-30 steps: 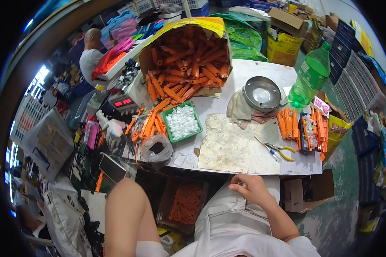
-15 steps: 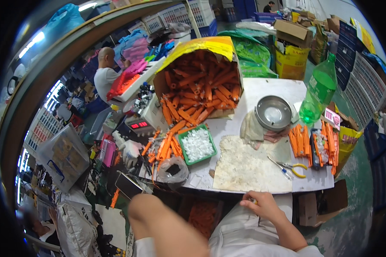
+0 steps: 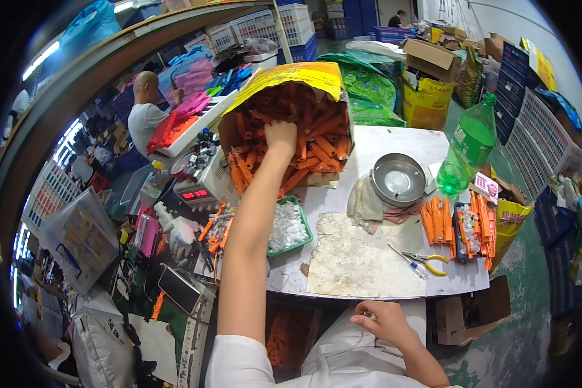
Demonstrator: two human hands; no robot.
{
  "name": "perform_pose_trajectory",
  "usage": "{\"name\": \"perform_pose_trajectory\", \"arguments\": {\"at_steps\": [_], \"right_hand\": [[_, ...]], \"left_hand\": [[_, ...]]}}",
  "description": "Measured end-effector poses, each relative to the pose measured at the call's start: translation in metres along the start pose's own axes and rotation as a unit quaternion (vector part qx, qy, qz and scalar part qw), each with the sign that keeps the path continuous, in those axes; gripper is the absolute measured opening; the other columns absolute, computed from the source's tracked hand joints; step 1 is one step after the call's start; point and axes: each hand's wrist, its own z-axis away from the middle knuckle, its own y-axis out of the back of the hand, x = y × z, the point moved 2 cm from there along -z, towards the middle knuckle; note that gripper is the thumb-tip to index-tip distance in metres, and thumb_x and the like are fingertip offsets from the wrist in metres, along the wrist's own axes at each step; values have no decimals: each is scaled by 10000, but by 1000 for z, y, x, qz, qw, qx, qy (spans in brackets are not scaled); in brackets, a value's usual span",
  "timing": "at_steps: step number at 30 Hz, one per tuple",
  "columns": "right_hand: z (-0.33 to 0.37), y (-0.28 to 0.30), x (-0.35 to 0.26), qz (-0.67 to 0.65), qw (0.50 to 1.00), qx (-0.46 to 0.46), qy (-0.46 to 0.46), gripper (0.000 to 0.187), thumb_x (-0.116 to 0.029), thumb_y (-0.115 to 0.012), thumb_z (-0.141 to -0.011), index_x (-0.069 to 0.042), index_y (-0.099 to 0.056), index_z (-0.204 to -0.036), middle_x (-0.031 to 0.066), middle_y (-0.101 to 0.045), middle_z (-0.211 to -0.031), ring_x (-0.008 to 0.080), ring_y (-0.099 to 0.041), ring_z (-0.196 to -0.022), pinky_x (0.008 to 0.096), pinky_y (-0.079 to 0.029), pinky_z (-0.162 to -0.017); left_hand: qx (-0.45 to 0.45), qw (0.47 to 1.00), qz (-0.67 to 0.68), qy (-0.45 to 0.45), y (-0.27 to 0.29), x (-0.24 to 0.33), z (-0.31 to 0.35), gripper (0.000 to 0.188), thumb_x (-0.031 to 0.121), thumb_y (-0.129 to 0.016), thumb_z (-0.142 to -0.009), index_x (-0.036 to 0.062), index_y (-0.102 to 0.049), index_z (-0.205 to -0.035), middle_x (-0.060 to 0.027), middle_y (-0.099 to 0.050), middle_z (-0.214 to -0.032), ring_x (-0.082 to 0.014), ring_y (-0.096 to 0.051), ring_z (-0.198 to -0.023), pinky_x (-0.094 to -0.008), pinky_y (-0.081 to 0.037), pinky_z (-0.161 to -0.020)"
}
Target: The person assembles small orange plastic components by inserting white cylindrical pieces into them. They use a metal tool to pry open the orange parts and a pair of pliers to assist with the assembly. The person handles the parts one at a time, placing the finished units on the table.
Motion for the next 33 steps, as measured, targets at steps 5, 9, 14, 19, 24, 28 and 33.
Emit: {"name": "perform_pose_trajectory", "arguments": {"at_steps": [5, 9, 14, 19, 24, 28, 33], "right_hand": [[11, 15, 13, -38, 997, 51, -34, 307, -374, -693, -803, -72, -664, -849, 108, -652, -727, 261, -623, -620, 334, -480, -584], [0, 29, 23, -78, 980, 180, -26, 261, -285, -737, -771, -40, -652, -800, 108, -631, -684, 249, -618, -610, 306, -468, -562], [-29, 42, 18, 90, 944, 304, 95, 373, -357, -785, -697, -40, -611, -789, 80, -619, -703, 228, -611, -614, 320, -470, -542], [-30, 36, 6, 137, 940, 259, 177, 384, -322, -820, -645, -57, -608, -826, 54, -590, -685, 172, -578, -577, 286, -457, -518], [-19, 29, 11, 142, 933, 264, 201, 266, -280, -771, -703, -87, -607, -786, 15, -530, -628, 171, -548, -548, 300, -445, -488], [-10, 25, 10, 161, 927, 286, 183, 226, -203, -771, -673, -75, -612, -770, 38, -541, -637, 188, -553, -551, 308, -439, -482], [1, 19, 14, 194, 920, 308, 147, 234, -197, -770, -660, -74, -605, -772, 45, -541, -646, 196, -558, -563, 316, -445, -489]], "left_hand": [[173, 982, -15, -69, 34, -27, 28, 85, 108, -615, -745, 43, -670, -735, -127, -629, -805, -279, -613, -869, -382, -504, -745], [300, 924, 211, -112, 84, -49, 89, 134, 146, -624, -813, 31, -676, -857, -107, -583, -800, -288, -565, -816, -410, -451, -729], [129, 870, 442, -179, 146, -13, 190, 136, 17, -622, -811, 0, -669, -937, -93, -582, -809, -239, -574, -764, -308, -440, -671], [33, 845, 472, -248, 150, 15, 234, 132, -27, -626, -796, -8, -666, -921, -90, -590, -818, -220, -581, -782, -299, -448, -697], [-25, 813, 528, -245, 137, 34, 239, 133, 6, -639, -801, -5, -665, -931, -82, -599, -838, -206, -576, -794, -304, -448, -718], [-13, 737, 657, -158, 107, 45, 251, 424, 130, -697, -799, 18, -560, -1185, -75, -607, -965, -183, -561, -903, -297, -441, -824], [-157, 437, 885, 37, 76, 118, 319, 785, 240, -658, -863, 33, -183, -1453, -192, -564, -1222, -206, -536, -1138, -312, -418, -961]]}}
